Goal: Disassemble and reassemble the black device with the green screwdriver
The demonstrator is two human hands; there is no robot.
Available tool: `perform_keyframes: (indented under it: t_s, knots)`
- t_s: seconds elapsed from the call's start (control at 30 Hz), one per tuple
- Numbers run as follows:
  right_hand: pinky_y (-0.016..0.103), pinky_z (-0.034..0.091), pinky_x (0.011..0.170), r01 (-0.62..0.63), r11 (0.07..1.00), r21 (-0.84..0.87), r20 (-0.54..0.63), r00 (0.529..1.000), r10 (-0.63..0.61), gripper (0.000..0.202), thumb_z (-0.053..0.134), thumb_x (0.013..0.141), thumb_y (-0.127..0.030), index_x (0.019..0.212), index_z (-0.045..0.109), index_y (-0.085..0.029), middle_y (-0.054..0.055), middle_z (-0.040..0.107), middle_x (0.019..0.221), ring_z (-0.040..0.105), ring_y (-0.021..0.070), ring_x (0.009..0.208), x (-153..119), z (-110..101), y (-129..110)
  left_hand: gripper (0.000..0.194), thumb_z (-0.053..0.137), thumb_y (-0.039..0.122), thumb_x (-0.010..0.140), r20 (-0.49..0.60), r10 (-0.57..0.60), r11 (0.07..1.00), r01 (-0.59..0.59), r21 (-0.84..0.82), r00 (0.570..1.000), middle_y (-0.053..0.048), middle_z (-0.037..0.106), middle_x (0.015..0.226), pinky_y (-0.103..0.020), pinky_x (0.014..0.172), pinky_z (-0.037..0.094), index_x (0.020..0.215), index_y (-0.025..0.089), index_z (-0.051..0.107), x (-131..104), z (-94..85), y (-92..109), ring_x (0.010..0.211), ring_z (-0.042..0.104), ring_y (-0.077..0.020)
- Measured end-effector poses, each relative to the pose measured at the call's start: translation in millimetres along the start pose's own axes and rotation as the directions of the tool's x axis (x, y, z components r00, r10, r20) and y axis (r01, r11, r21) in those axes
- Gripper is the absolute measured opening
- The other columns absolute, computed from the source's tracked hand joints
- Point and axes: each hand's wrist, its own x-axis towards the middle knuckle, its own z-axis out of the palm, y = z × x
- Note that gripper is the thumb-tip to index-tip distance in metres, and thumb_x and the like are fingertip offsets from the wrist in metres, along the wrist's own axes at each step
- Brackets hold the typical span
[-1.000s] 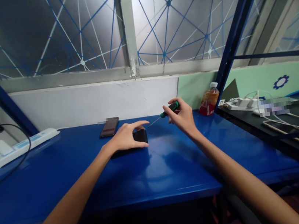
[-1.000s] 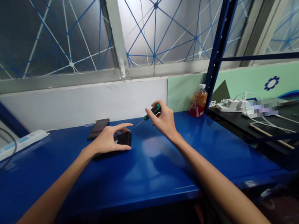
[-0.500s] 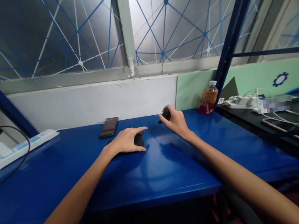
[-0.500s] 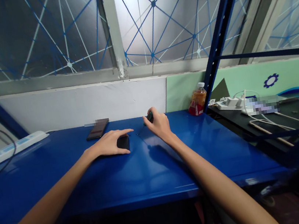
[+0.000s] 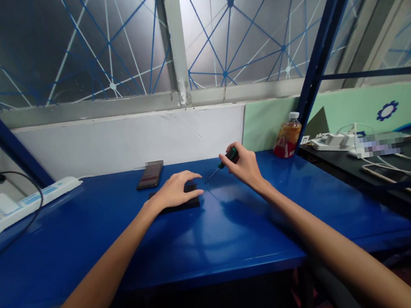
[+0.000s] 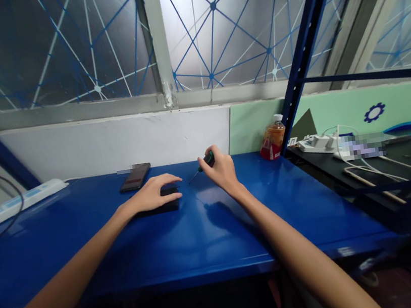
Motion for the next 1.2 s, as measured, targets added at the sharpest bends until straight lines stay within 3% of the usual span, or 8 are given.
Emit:
perform_keyframes:
  t_s: [0.13,0.33,0.5,0.83,1.2]
  knots:
    - [0.025,0.048,0.054,-0.012,0.987,0.158,-0.008,1.0,0.013,0.019,0.062,0.083,-0.039,0.086,0.054,-0.022,-0.003,0.062,0.055,0.062,0.0152,0.047,0,-6,-8,0.03,0.064,0.035,0.086,-0.092,0.01,1.0,-0.009,0.012,0.996,-0.006,0.068,0.113,-0.034,0.089,0.048,0.113,0.021,0.066,3,4.0,-2,0.101,0.064,-0.0219]
    - [0.023,0.048,0.049,-0.02,0.946,0.324,0.015,1.0,0.016,0.024,0.063,0.084,-0.043,0.088,0.054,-0.021,-0.004,0.061,0.054,0.062,0.0134,0.042,-3,-9,-16,0.017,0.065,0.028,0.084,-0.095,-0.056,0.995,0.063,0.077,0.994,-0.004,0.073,0.093,-0.03,0.076,0.049,0.098,0.02,0.072,4,9.3,3,0.085,0.067,-0.0209]
    - [0.022,0.048,0.047,-0.026,0.935,0.354,0.021,1.0,0.02,0.024,0.064,0.084,-0.043,0.087,0.054,-0.021,-0.004,0.061,0.054,0.062,0.0131,0.042,-4,-7,-17,0.013,0.063,0.026,0.085,-0.124,-0.083,0.99,0.096,0.105,0.989,-0.003,0.075,0.088,-0.028,0.069,0.046,0.088,0.022,0.075,5,10.5,6,0.08,0.068,-0.02]
    - [0.023,0.049,0.048,-0.012,0.931,0.365,-0.017,1.0,0.019,0.024,0.064,0.084,-0.044,0.089,0.054,-0.022,-0.005,0.06,0.054,0.061,0.0129,0.042,-5,-6,-18,0.014,0.068,0.03,0.081,-0.131,-0.129,0.991,0.126,-0.036,0.983,-0.001,0.075,0.087,-0.026,0.067,0.047,0.091,0.024,0.076,5,10.7,1,0.079,0.067,-0.0182]
    - [0.023,0.048,0.047,-0.014,0.927,0.374,-0.019,1.0,0.023,0.024,0.063,0.084,-0.043,0.089,0.053,-0.022,-0.004,0.06,0.056,0.061,0.0121,0.042,-5,-7,-20,0.016,0.064,0.031,0.084,-0.166,-0.141,0.989,0.131,-0.067,0.976,-0.002,0.076,0.09,-0.027,0.069,0.049,0.089,0.023,0.078,7,9.4,0,0.077,0.066,-0.0181]
